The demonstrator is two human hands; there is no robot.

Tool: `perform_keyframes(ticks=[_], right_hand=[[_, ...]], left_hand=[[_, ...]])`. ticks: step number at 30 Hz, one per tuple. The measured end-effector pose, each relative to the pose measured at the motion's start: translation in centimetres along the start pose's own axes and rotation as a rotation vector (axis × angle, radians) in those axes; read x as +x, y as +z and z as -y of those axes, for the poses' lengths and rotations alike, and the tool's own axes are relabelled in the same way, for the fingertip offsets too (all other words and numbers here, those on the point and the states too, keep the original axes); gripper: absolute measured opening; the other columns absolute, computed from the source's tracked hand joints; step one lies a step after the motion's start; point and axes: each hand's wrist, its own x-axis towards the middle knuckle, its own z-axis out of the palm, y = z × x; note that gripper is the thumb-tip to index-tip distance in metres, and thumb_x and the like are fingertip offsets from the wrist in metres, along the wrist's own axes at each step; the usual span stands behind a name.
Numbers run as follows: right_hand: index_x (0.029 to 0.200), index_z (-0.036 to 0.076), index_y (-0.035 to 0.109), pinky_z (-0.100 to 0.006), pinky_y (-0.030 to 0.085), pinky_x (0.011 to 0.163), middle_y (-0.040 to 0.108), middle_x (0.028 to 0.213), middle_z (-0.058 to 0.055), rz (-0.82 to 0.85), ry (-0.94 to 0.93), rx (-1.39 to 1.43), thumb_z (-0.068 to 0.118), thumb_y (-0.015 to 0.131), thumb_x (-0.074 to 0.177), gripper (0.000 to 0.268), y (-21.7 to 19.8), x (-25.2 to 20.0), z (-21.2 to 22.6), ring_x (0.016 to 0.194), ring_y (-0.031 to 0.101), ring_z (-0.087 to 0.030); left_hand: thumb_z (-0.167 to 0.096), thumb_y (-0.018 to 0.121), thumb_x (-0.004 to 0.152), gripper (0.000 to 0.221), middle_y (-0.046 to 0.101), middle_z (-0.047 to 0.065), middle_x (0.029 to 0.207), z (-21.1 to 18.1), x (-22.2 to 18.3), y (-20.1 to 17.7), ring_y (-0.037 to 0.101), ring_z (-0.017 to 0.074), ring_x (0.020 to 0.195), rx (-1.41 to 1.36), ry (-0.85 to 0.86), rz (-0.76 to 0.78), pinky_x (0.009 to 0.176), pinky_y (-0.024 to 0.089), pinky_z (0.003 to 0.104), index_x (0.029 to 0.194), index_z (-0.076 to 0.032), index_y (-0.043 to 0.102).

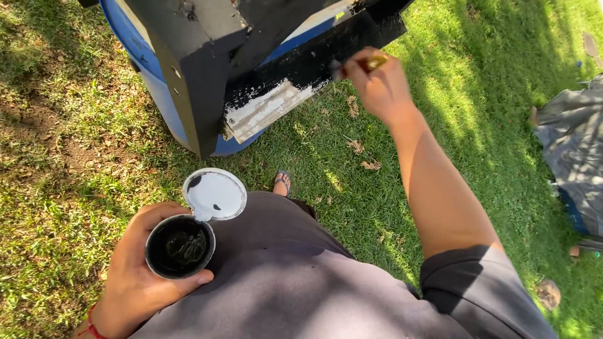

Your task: Painting a wooden structure with black paint using a brush

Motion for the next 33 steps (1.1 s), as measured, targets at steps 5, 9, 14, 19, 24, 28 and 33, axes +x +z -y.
perform_keyframes(ticks=[5, 9, 14, 19, 24, 28, 33], right_hand=[[0.097, 0.011, 0.067, -0.020, 0.052, 0.059, 0.064, 0.071, -0.002, 0.109, 0.266, 0.436, 0.016, 0.054, 0.103, 0.015, -0.4, 0.6, 1.0, 0.062, 0.059, -0.010], [0.102, 0.010, 0.065, -0.018, 0.044, 0.054, 0.061, 0.073, 0.001, 0.047, 0.263, 0.389, 0.019, 0.051, 0.105, 0.017, -0.5, 1.0, -1.6, 0.058, 0.053, -0.007], [0.116, 0.003, 0.063, -0.019, 0.036, 0.039, 0.065, 0.080, -0.005, 0.036, 0.325, 0.108, 0.018, 0.048, 0.107, 0.024, -2.1, 1.0, -3.4, 0.054, 0.050, -0.007], [0.105, 0.004, 0.068, -0.019, 0.043, 0.042, 0.060, 0.073, -0.004, -0.461, 0.047, 0.767, -0.001, 0.057, 0.101, 0.012, -3.0, -2.1, -6.3, 0.050, 0.052, -0.008], [0.112, 0.000, 0.061, -0.029, 0.046, 0.049, 0.059, 0.074, -0.013, -0.434, -0.262, 0.622, 0.009, 0.052, 0.109, 0.013, 0.0, -6.6, -6.1, 0.057, 0.059, -0.021], [0.111, 0.000, 0.045, -0.030, 0.049, 0.057, 0.068, 0.085, -0.023, -0.437, -0.442, 0.625, 0.013, 0.052, 0.110, 0.015, -1.3, -8.2, -7.8, 0.061, 0.063, -0.026], [0.103, 0.004, 0.056, -0.026, 0.047, 0.058, 0.065, 0.073, -0.011, -0.485, -0.483, 0.678, 0.013, 0.058, 0.098, 0.011, -4.0, -9.3, -13.8, 0.058, 0.065, -0.018]], left_hand=[[-0.035, 0.092, 0.046, 0.085, 0.063, 0.007, 0.121, 0.0, -0.2, 0.5, 0.061, 0.0227, 0.120, 0.023, 0.016, -0.001, 0.107, 0.042, 0.036, 0.120, -0.010, 0.059], [-0.035, 0.092, 0.046, 0.085, 0.062, 0.006, 0.121, -0.1, -0.5, 1.1, 0.061, 0.0219, 0.119, 0.030, -0.011, -0.028, 0.105, 0.042, 0.036, 0.121, -0.010, 0.060], [-0.039, 0.091, 0.047, 0.085, 0.062, 0.006, 0.122, -0.5, -0.9, 2.0, 0.060, 0.0216, 0.121, 0.057, -0.030, -0.069, 0.107, 0.041, 0.036, 0.122, -0.011, 0.061], [-0.031, 0.092, 0.048, 0.085, 0.062, 0.007, 0.122, -1.1, -1.0, 4.3, 0.060, 0.0224, 0.119, 0.084, -0.021, -0.170, 0.106, 0.042, 0.035, 0.122, -0.008, 0.059], [-0.037, 0.092, 0.053, 0.083, 0.061, 0.008, 0.123, -3.4, 1.0, 7.5, 0.059, 0.0244, 0.121, 0.137, 0.114, -0.211, 0.109, 0.041, 0.036, 0.123, -0.008, 0.058], [-0.034, 0.091, 0.059, 0.080, 0.059, 0.010, 0.124, -5.8, 3.2, 11.6, 0.059, 0.0254, 0.119, 0.076, 0.157, -0.220, 0.108, 0.043, 0.037, 0.125, -0.008, 0.054], [-0.031, 0.094, 0.056, 0.082, 0.059, 0.009, 0.121, -6.6, 6.2, 17.5, 0.061, 0.0213, 0.113, 0.164, 0.014, -0.359, 0.103, 0.045, 0.033, 0.122, -0.008, 0.053]])
